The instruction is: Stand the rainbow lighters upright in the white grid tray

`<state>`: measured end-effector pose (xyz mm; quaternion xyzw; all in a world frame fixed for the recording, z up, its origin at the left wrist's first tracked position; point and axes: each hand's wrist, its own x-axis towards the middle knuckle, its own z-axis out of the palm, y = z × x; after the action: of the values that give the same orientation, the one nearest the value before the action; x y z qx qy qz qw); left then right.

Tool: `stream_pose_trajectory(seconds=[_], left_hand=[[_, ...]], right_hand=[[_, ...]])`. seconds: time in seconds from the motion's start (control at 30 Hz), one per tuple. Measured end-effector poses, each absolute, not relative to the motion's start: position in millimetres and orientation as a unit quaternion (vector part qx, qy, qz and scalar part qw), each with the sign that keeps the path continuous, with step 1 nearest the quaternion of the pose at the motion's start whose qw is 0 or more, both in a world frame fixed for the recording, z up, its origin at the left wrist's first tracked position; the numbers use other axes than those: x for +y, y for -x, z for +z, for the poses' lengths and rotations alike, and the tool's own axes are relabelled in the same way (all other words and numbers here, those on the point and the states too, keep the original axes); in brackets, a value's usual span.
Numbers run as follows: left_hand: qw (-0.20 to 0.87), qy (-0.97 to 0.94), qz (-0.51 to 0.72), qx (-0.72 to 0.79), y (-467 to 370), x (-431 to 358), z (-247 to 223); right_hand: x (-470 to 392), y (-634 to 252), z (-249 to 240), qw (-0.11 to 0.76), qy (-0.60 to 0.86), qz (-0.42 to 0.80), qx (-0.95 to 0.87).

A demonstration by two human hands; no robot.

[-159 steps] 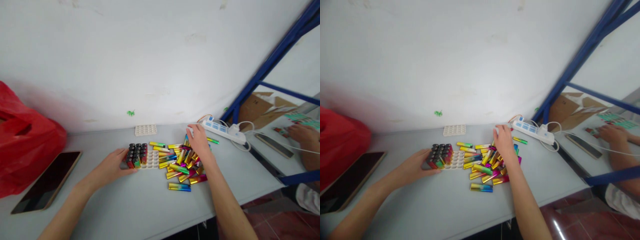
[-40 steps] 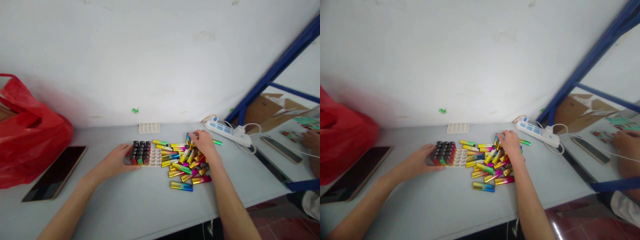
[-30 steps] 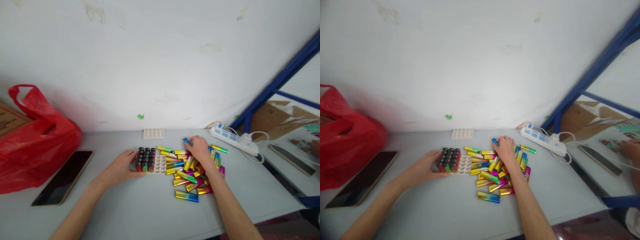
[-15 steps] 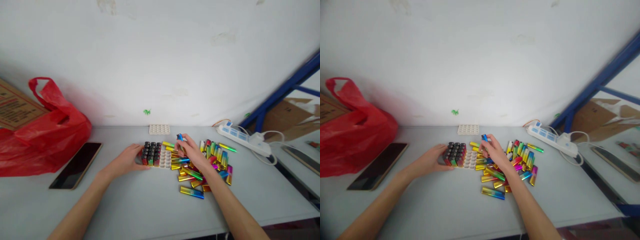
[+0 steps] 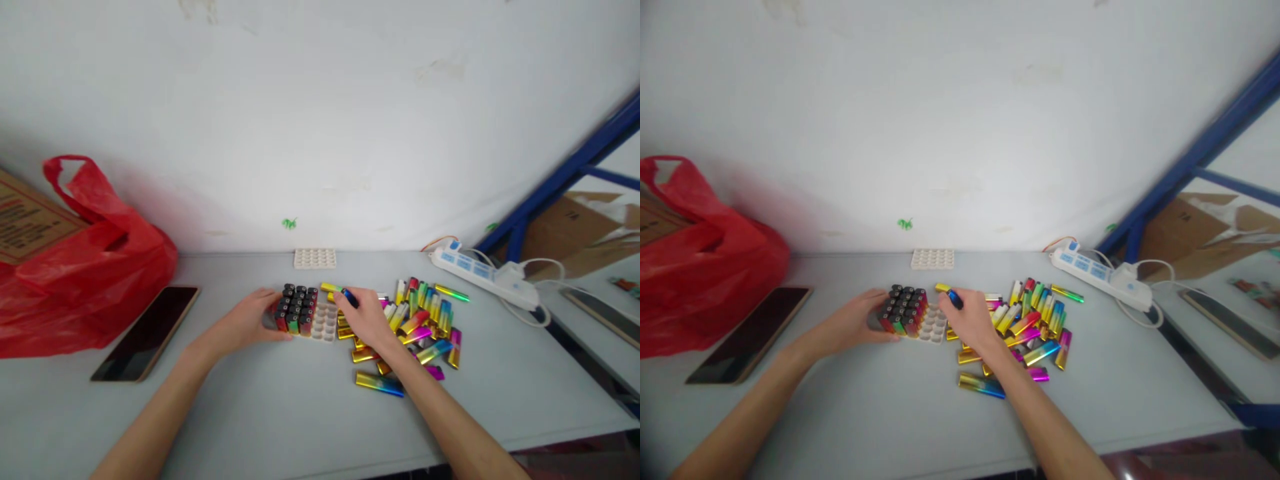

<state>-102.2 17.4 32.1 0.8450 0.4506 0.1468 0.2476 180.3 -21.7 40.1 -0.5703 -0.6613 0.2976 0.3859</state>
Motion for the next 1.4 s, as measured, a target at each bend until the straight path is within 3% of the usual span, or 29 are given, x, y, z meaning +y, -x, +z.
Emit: stream_pose_trajectory(seconds=[0.7,1.0,1.4], left_hand=[[0.24,-0.841,0.134,0.466,99.2,13.4,38.1],[0.245,-0.847,0.154,0.446,100.1,13.9,37.0],[0.242,-0.848,0.13,0.453,99.7,13.1,37.4]], right_hand=[[-26.0,-175.7,41.5,0.352,0.573,0.265,-0.691],[-23.1,-182.4,42.0,0.372,0.488,0.215,-0.76],[-20.2,-184.8,32.8,0.33,0.506,0.267,-0.751]])
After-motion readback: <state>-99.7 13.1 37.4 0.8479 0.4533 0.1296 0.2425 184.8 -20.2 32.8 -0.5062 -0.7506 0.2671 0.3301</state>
